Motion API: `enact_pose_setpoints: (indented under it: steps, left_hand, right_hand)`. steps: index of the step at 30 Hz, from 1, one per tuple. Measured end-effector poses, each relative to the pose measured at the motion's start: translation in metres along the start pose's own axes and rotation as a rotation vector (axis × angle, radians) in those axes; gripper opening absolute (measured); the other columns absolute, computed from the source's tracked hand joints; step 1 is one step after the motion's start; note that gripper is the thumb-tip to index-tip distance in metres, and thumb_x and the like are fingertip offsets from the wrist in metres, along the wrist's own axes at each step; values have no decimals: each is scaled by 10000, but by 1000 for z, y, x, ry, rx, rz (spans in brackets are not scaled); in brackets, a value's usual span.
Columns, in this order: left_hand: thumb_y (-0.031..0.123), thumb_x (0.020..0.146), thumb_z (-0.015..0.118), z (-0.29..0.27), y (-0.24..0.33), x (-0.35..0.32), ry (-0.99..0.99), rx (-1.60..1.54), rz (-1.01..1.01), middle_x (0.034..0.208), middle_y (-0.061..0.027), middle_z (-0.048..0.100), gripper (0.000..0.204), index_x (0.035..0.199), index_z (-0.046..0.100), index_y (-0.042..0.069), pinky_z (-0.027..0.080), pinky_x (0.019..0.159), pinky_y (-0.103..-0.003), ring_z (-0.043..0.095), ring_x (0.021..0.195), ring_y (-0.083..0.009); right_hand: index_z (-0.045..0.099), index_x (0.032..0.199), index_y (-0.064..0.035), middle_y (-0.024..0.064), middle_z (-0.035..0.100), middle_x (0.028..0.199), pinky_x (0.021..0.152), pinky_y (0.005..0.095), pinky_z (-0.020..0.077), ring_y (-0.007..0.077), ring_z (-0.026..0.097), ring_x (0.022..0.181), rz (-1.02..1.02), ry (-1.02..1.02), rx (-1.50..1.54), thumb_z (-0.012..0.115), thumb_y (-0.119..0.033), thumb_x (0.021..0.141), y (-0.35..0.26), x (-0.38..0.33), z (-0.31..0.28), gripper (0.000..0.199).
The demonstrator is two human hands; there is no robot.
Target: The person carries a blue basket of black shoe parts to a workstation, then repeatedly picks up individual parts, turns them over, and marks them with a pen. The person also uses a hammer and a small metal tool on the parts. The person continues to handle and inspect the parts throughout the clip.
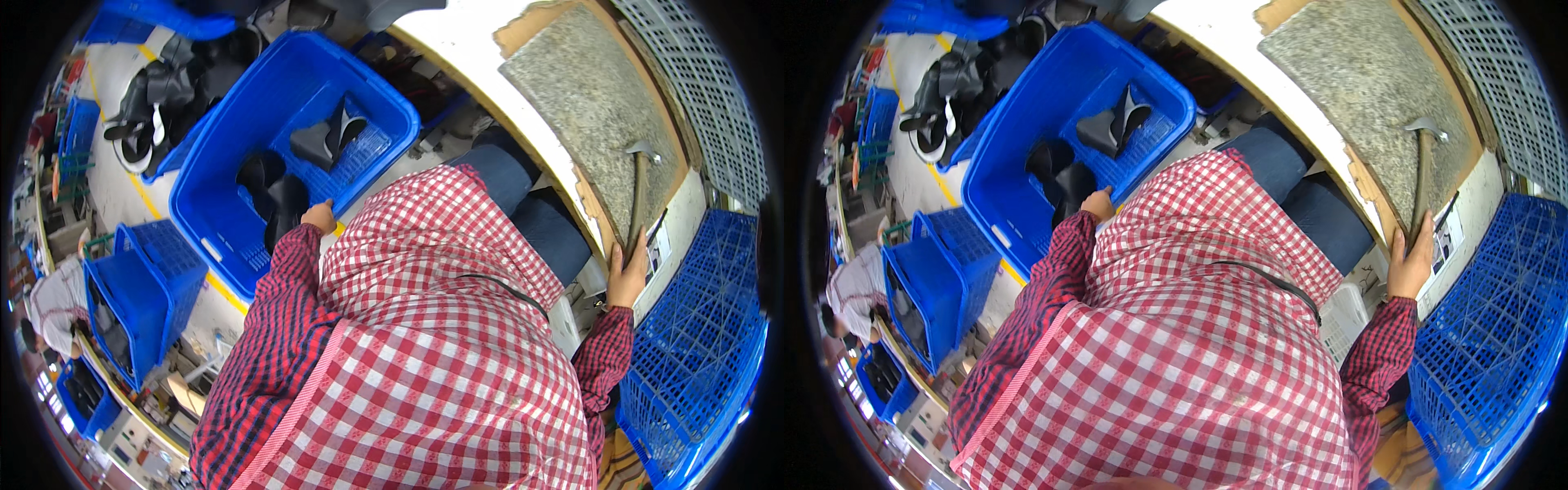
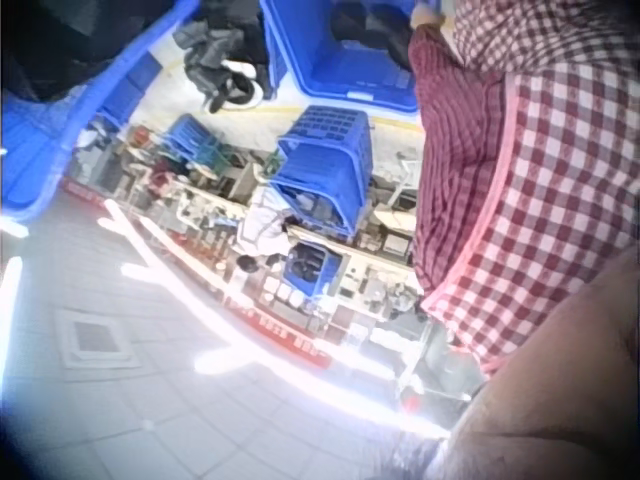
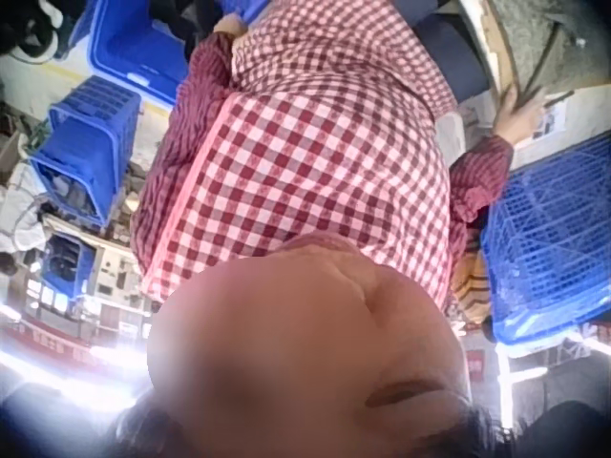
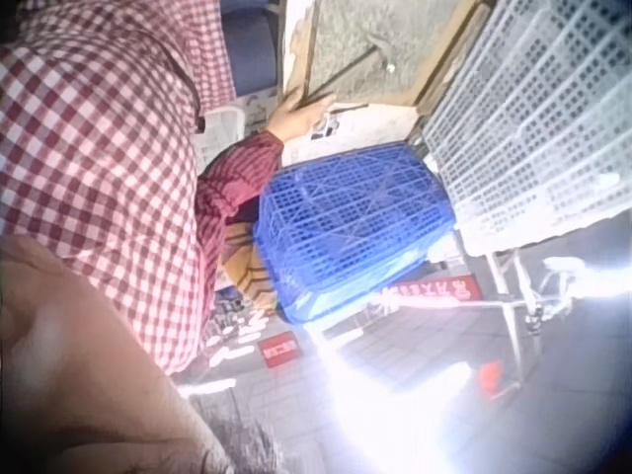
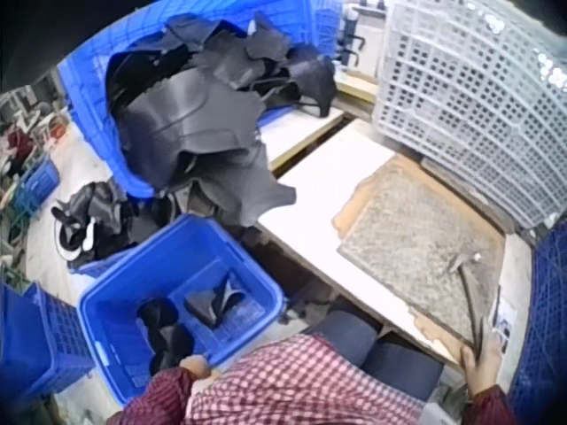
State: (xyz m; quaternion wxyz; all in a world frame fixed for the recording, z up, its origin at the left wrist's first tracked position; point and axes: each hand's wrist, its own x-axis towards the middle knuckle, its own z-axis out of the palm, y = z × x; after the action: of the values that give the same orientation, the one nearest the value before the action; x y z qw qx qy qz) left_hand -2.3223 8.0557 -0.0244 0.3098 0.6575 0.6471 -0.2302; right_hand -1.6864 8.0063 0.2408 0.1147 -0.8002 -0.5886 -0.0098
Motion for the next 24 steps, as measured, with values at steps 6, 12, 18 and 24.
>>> enact_pose_setpoints:
  steps: [6,12,18,24]
  left_hand:
    - [324,957,705,-196,59,-12,-247,-520,191,855,-114,752,352,1054,695,-14,566,669,-313,714,704,-208]
    - [98,973,684,-423,175,-97,1091,-765,774,862,-59,721,88,1010,686,19,531,668,-254,664,734,-132]
    - [427,728,875,-581,120,-103,1801,569,290,1298,-214,636,850,1376,547,-15,474,1001,-469,590,1200,-400]
    - [173,814,858,-642,43,-43,837,-425,412,1237,-171,676,609,1311,612,-78,504,953,-340,628,1089,-227]
  right_hand:
    - [573,1391,-23,157,616,1347,1047,415,457,362,565,1190,28,103,-83,827,-205,818,-9,17,-6,653]
    - [627,1320,9,157,597,1257,1001,417,481,360,582,1157,98,23,88,891,-213,700,-14,38,-21,710]
    - [624,1327,-63,169,609,1166,905,432,524,375,630,1063,130,63,228,792,-265,850,-11,32,-35,544]
    - [611,1285,-138,121,695,962,699,442,576,318,703,843,89,231,48,649,-316,964,-14,30,-17,368]
